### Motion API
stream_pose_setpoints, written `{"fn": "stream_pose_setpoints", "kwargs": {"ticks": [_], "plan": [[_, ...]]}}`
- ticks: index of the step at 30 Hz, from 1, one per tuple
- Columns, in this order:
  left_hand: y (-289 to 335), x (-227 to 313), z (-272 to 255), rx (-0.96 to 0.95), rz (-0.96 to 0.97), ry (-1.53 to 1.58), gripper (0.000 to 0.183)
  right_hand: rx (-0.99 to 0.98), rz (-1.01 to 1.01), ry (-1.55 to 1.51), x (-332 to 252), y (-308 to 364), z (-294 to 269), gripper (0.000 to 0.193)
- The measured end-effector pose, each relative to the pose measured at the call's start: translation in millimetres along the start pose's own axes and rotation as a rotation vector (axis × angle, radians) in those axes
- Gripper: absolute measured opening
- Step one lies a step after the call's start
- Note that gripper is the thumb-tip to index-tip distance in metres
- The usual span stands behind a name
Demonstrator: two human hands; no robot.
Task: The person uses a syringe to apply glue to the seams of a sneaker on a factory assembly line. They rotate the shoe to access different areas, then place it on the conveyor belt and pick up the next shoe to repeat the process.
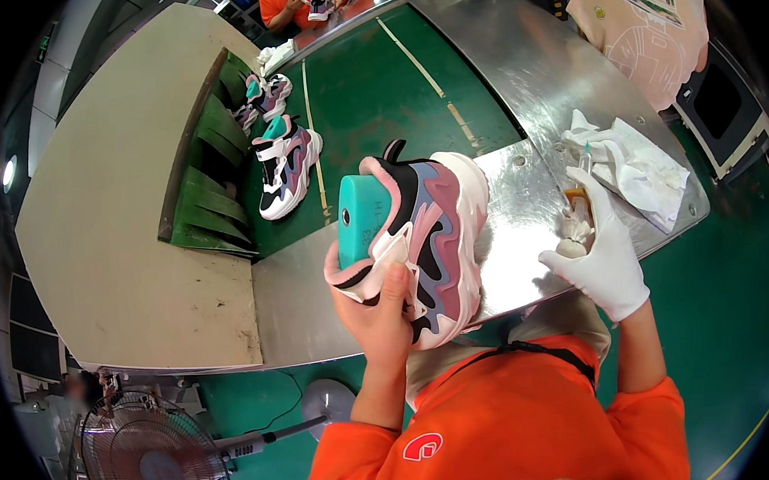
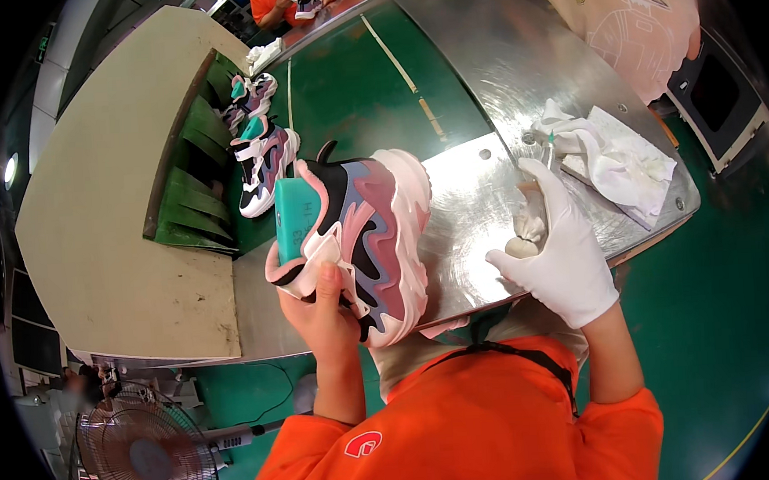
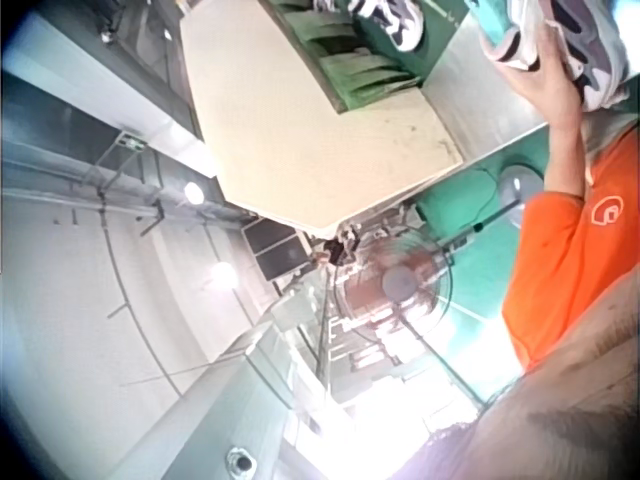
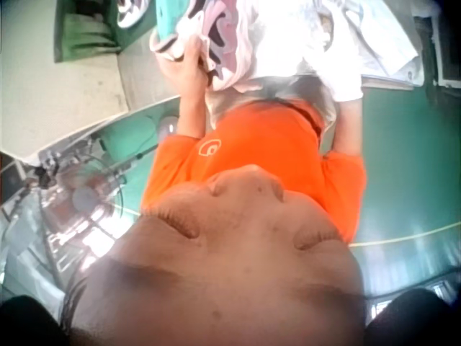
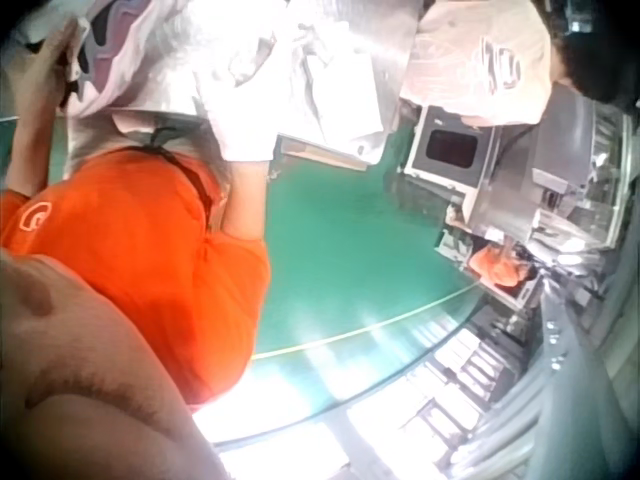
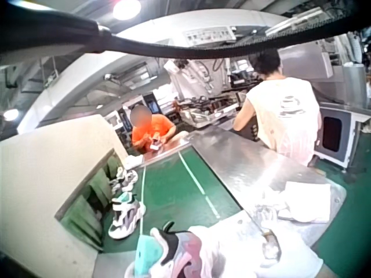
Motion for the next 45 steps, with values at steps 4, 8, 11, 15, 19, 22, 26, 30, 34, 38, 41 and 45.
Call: {"fn": "stream_pose_setpoints", "kwargs": {"ticks": [4, 8, 11, 15, 19, 22, 26, 30, 34, 38, 41, 45], "plan": [[-1.9, -4.0, 1.2, 0.015, -0.023, 0.010, 0.059, 0.003, -0.122, 0.107, -4.7, 4.2, -4.4, 0.080], [-1.1, -1.5, 4.9, -0.009, -0.031, -0.006, 0.059, -0.026, -0.216, 0.247, -24.4, 4.2, -4.4, 0.073], [2.0, -6.3, 1.4, -0.022, -0.018, -0.045, 0.060, -0.020, -0.278, 0.208, -29.4, 1.9, 5.0, 0.065], [4.5, -9.2, -2.3, -0.033, -0.017, -0.088, 0.061, 0.164, -0.356, 0.081, -34.4, -3.1, 16.9, 0.057], [10.1, -9.6, 2.1, -0.030, -0.033, -0.113, 0.061, 0.296, -0.362, 0.088, -37.3, -9.7, 29.4, 0.054], [9.5, -11.3, -0.2, -0.034, -0.027, -0.112, 0.059, 0.300, -0.391, 0.172, -44.1, -9.6, 35.3, 0.052], [5.7, 0.2, 9.2, -0.027, -0.055, -0.032, 0.056, 0.166, -0.413, 0.246, -42.3, 0.6, 40.7, 0.047], [1.5, -5.0, 8.9, -0.008, -0.057, -0.021, 0.056, 0.129, -0.570, 0.366, -40.6, 3.9, 39.7, 0.048], [1.6, -3.2, 9.2, -0.017, -0.054, -0.014, 0.058, 0.174, -0.683, 0.446, -46.9, 4.1, 43.3, 0.046], [1.1, -3.5, 11.0, -0.010, -0.082, 0.024, 0.059, 0.139, -0.753, 0.527, -44.4, 5.5, 40.2, 0.042], [2.4, -8.8, 8.9, 0.000, -0.070, 0.036, 0.060, 0.098, -0.712, 0.462, -41.2, 7.5, 32.8, 0.044], [1.2, -2.0, 10.1, 0.000, -0.060, 0.095, 0.062, 0.119, -0.637, 0.303, -35.2, 12.0, 21.8, 0.048]]}}
Point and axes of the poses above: each hand's wrist, its own y-axis away from the middle knuckle, its own z-axis out of the palm, x = y × z, the point moved 2 cm from there along -y, towards the middle knuckle, and after that the axes turned 7 degrees about z, right-handed, at the moved point
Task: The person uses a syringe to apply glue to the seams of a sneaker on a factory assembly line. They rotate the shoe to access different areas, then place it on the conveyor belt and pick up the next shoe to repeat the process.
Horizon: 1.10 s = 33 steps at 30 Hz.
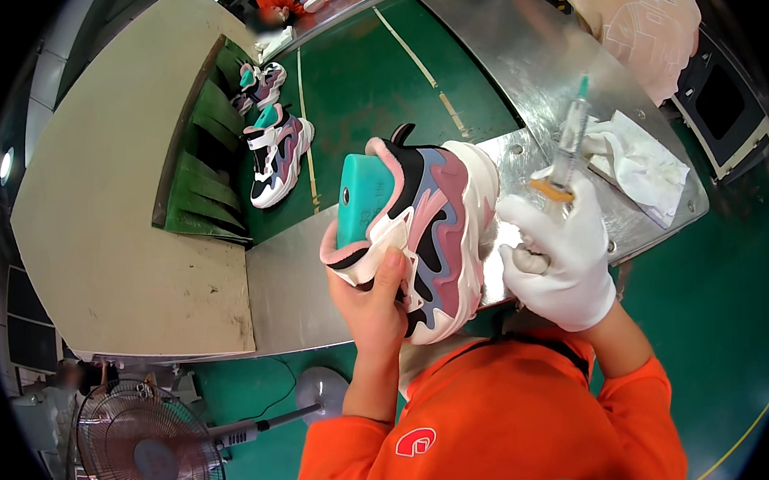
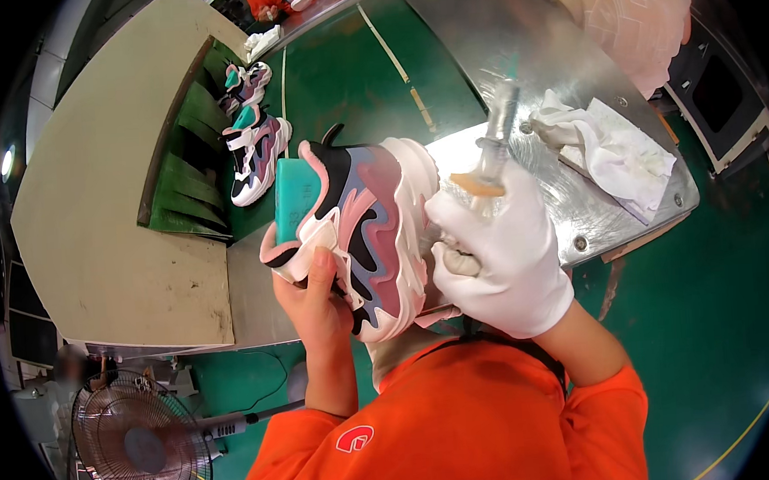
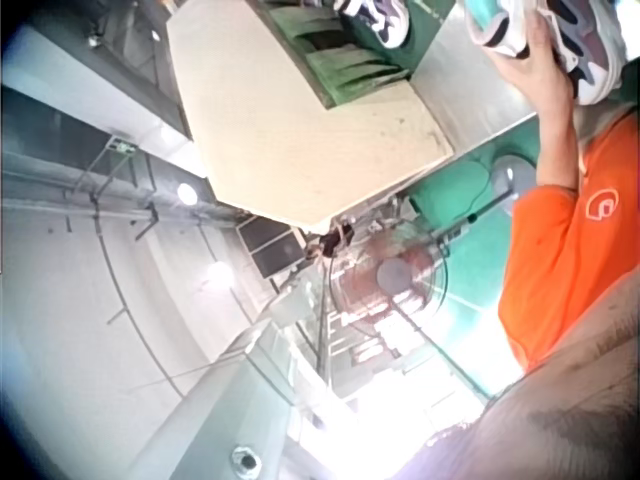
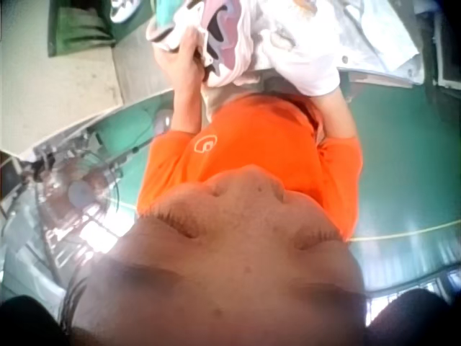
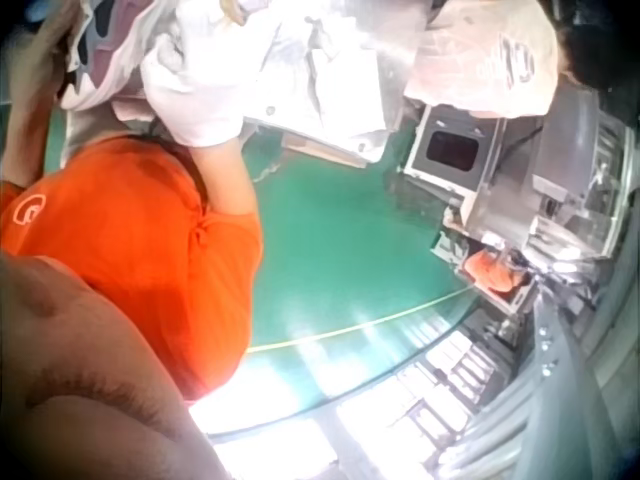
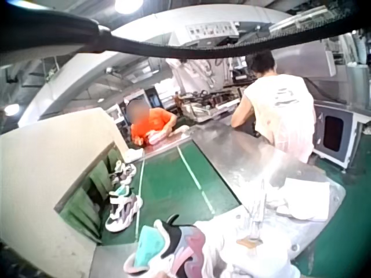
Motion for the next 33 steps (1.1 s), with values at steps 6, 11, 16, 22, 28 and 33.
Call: {"fn": "stream_pose_setpoints", "kwargs": {"ticks": [6, 11, 16, 22, 28, 33], "plan": [[1.2, -2.3, -7.6, -0.049, 0.048, 0.048, 0.067, 0.129, 0.119, -0.079, 4.6, -1.7, -9.6, 0.045], [5.6, -4.7, -7.2, -0.048, 0.080, 0.036, 0.073, 0.156, 0.203, -0.141, 6.5, -2.2, -9.1, 0.052], [12.9, -5.4, -13.9, -0.080, 0.095, -0.019, 0.078, 0.322, 0.192, -0.116, 10.1, -13.1, -5.7, 0.058], [16.2, -13.5, -19.2, -0.086, 0.194, -0.124, 0.080, 0.334, 0.225, -0.084, 8.6, -17.6, -1.2, 0.064], [18.0, -3.6, -3.8, -0.065, 0.116, -0.042, 0.077, 0.313, 0.210, -0.112, 4.9, -11.4, 7.3, 0.065], [24.2, -2.8, 4.8, -0.016, 0.163, -0.151, 0.074, 0.393, 0.320, -0.111, -6.4, -17.7, 19.2, 0.063]]}}
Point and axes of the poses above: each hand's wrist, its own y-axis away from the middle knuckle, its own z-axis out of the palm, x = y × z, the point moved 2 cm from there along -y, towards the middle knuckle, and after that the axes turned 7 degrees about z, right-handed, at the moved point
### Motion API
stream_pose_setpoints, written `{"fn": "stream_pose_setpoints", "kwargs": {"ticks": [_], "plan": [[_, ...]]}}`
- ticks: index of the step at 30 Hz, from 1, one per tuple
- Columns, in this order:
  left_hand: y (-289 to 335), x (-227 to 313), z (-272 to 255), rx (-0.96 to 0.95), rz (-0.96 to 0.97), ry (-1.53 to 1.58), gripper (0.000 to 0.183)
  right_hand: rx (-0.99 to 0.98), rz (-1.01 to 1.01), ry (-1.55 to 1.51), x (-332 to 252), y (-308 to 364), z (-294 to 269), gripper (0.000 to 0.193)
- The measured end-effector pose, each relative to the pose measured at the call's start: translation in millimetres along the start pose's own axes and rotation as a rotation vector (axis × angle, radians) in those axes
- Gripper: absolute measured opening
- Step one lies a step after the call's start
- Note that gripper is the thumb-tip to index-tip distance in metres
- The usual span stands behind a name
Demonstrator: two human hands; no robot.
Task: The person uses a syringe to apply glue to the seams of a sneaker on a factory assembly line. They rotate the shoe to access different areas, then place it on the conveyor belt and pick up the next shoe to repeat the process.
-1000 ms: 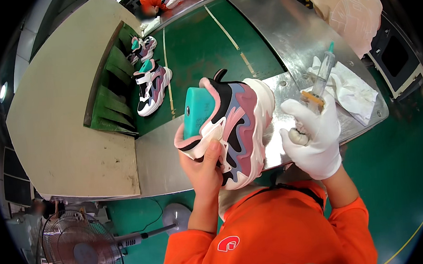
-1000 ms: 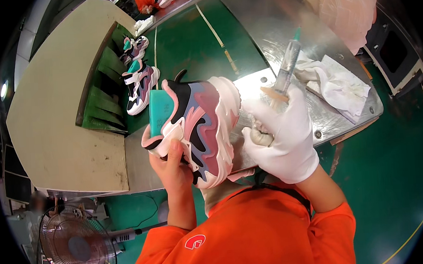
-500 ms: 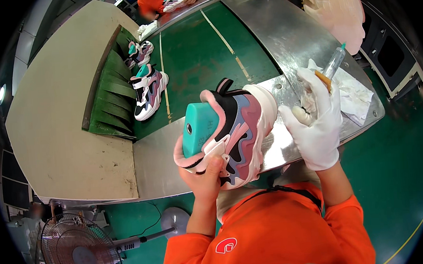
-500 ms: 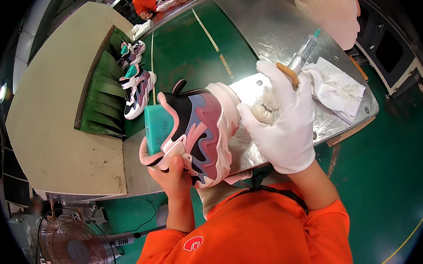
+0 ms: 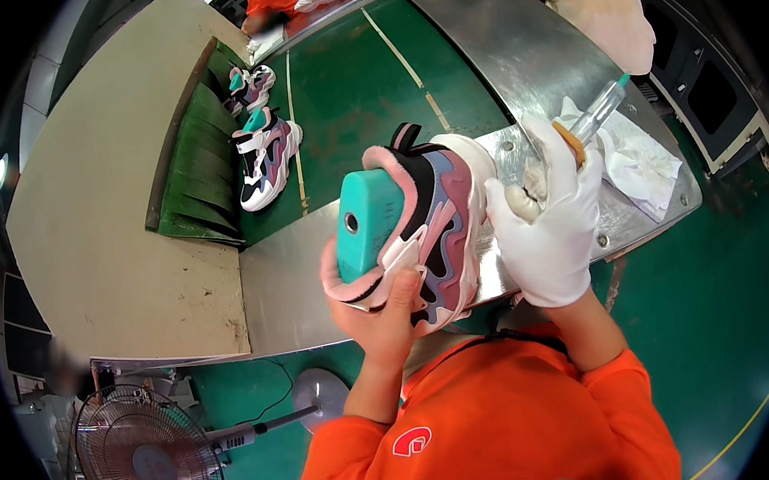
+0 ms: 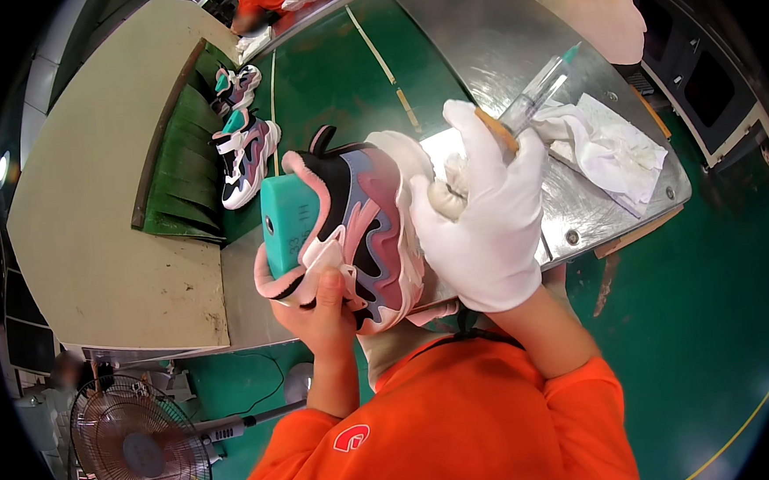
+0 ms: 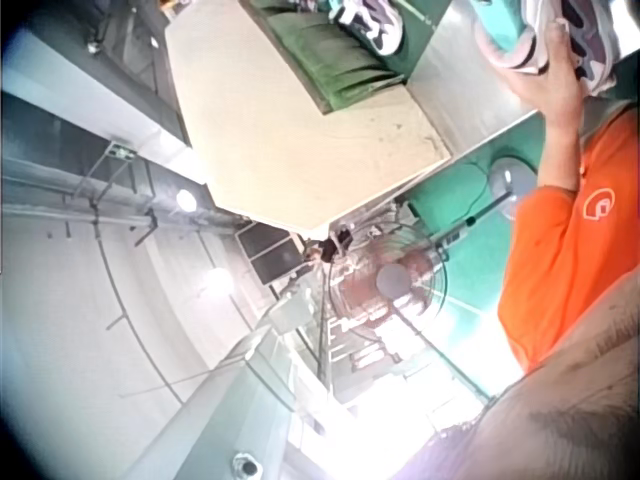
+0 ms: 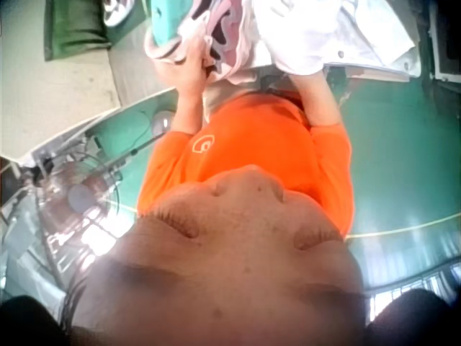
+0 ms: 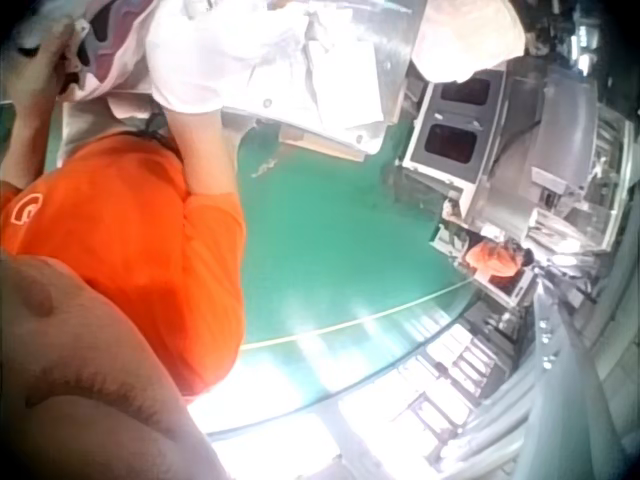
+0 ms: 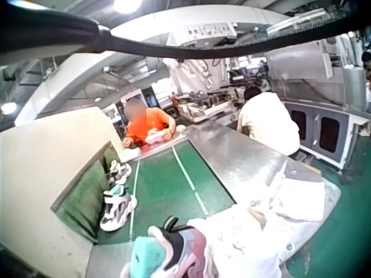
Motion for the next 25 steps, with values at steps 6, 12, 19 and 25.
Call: {"fn": "stream_pose_setpoints", "kwargs": {"ticks": [6, 12, 19, 25], "plan": [[7.1, -7.2, -3.7, -0.123, 0.216, -0.330, 0.071, 0.135, -0.223, 0.307, 6.4, -14.0, 9.7, 0.056], [8.0, -13.2, -2.0, -0.168, 0.368, -0.452, 0.071, 0.095, -0.283, 0.333, 11.9, -11.9, 15.8, 0.054], [0.4, -10.1, 6.6, -0.108, 0.083, -0.290, 0.066, -0.134, -0.090, 0.123, 23.1, -13.0, 10.6, 0.049], [-6.1, -13.7, 7.2, -0.071, -0.060, -0.135, 0.065, -0.033, 0.015, -0.103, 31.6, -26.3, -12.7, 0.058]]}}
Point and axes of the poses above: each hand's wrist, its own y-axis away from the middle knuckle, its own z-axis out of the palm, x = y × z, the point moved 2 cm from there along -y, towards the middle knuckle, and after that the axes turned 7 degrees about z, right-handed, at the moved point
